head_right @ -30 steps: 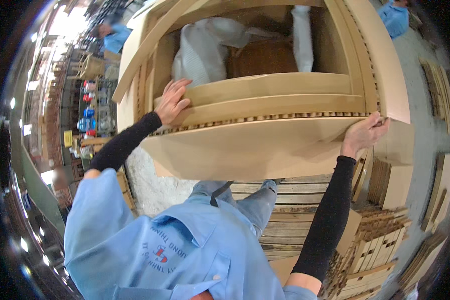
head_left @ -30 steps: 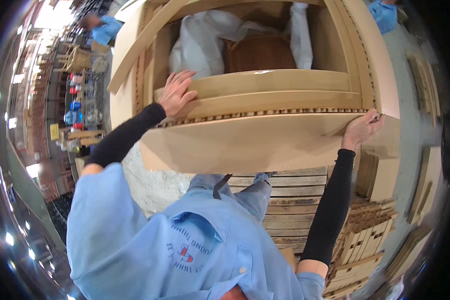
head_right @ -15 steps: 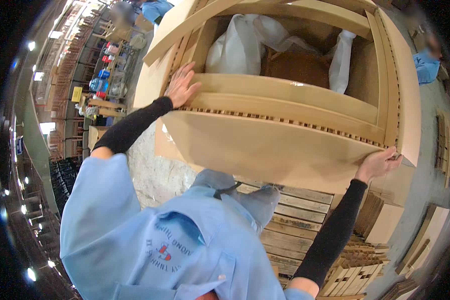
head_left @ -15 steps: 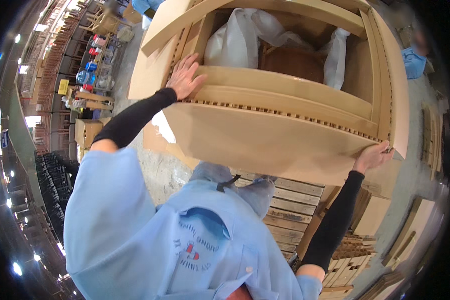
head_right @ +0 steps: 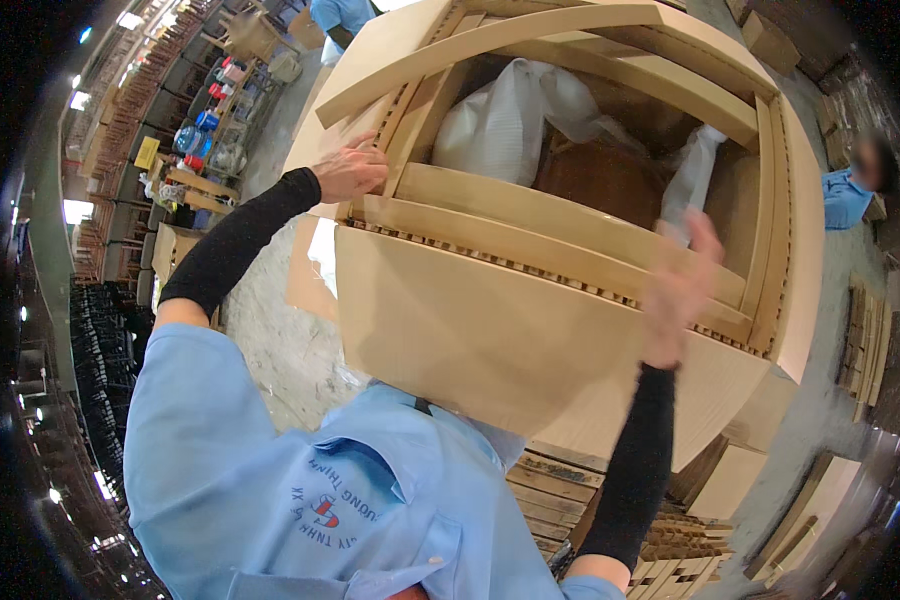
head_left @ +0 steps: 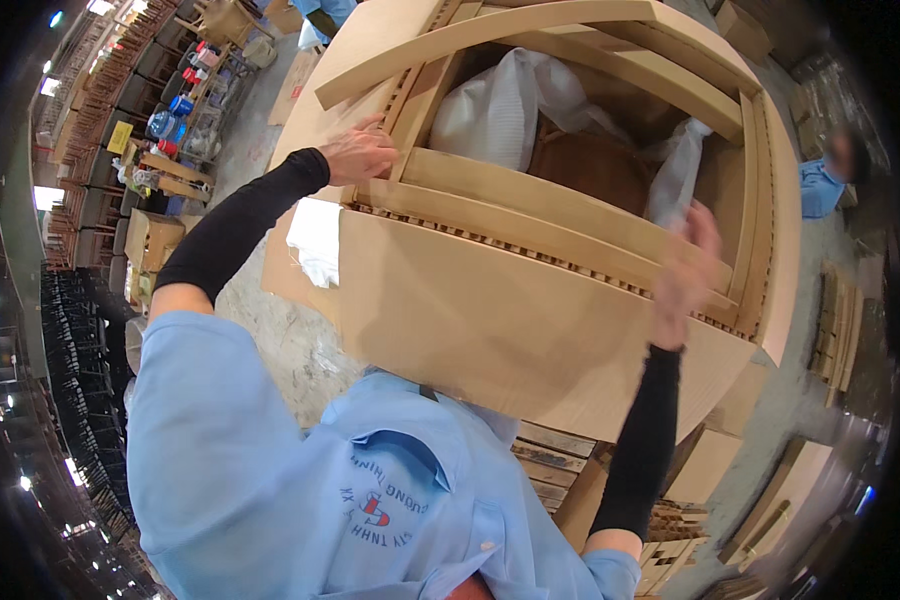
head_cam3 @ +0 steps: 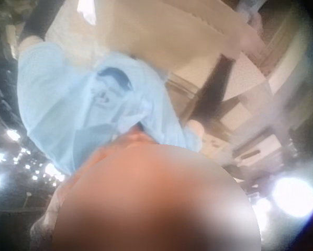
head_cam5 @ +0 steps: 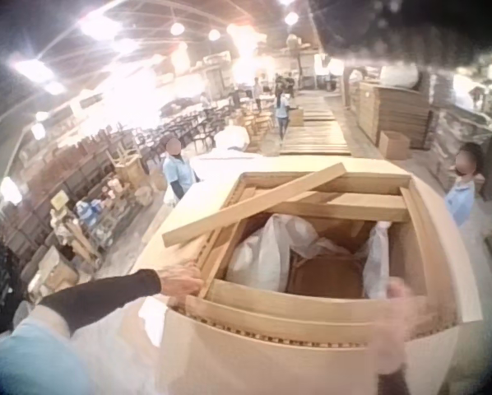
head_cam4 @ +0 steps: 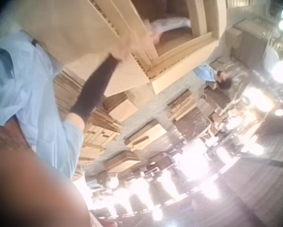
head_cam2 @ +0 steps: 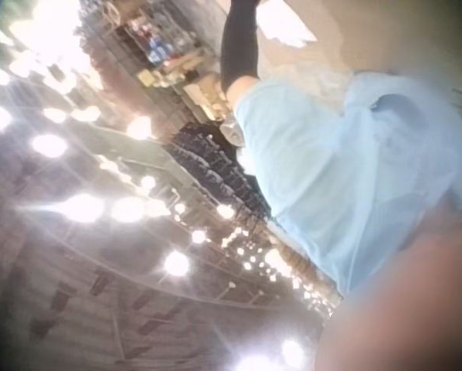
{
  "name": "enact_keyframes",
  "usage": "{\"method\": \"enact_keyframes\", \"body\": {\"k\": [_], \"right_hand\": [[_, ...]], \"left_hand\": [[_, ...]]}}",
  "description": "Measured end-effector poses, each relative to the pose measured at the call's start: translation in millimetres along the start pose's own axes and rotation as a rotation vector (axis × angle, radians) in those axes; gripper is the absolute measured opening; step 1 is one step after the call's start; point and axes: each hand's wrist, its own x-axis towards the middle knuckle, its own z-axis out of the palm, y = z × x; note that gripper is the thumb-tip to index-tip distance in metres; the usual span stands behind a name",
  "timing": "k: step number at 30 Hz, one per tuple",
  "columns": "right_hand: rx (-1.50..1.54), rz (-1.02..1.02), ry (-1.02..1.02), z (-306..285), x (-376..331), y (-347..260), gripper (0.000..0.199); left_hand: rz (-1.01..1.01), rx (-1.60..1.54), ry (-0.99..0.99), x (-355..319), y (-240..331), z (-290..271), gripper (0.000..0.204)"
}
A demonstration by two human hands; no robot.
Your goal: The person assembles a cardboard box, places a wrapped wooden chair inside, adds foam padding and cardboard dividers, then seals the box with packing tape. The person handles multiple cardboard pieces and a tape dispenser to complete the packaging.
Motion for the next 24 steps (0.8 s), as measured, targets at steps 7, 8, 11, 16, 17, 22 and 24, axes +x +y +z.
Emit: {"method": "enact_keyframes", "body": {"k": [7,8,11,16,17,22,24], "right_hand": [[-0.245,-0.036,-1.069,230.9,-51.7,-103.5,0.053],[-0.300,-0.086,-1.106,235.7,-53.8,-109.7,0.053],[-0.336,-0.141,-1.129,223.6,-47.4,-121.3,0.055],[-0.316,-0.125,-1.159,211.8,-34.2,-134.5,0.057],[-0.348,-0.141,-1.140,216.1,-35.8,-128.6,0.058],[-0.401,-0.111,-1.129,227.3,-45.3,-107.7,0.059],[-0.402,-0.061,-1.151,228.2,-52.2,-111.1,0.054]], "left_hand": [[0.178,-0.150,0.252,12.6,-21.4,23.7,0.011],[0.169,-0.197,0.266,10.7,-21.1,26.5,0.012],[0.189,-0.321,0.358,9.2,-29.8,42.2,0.012],[0.129,-0.413,0.485,3.8,-32.0,49.7,0.015],[0.158,-0.442,0.586,6.7,-28.4,50.9,0.013],[0.140,-0.499,0.532,9.4,-31.8,49.0,0.011],[0.139,-0.498,0.536,5.9,-28.6,50.7,0.011]]}}
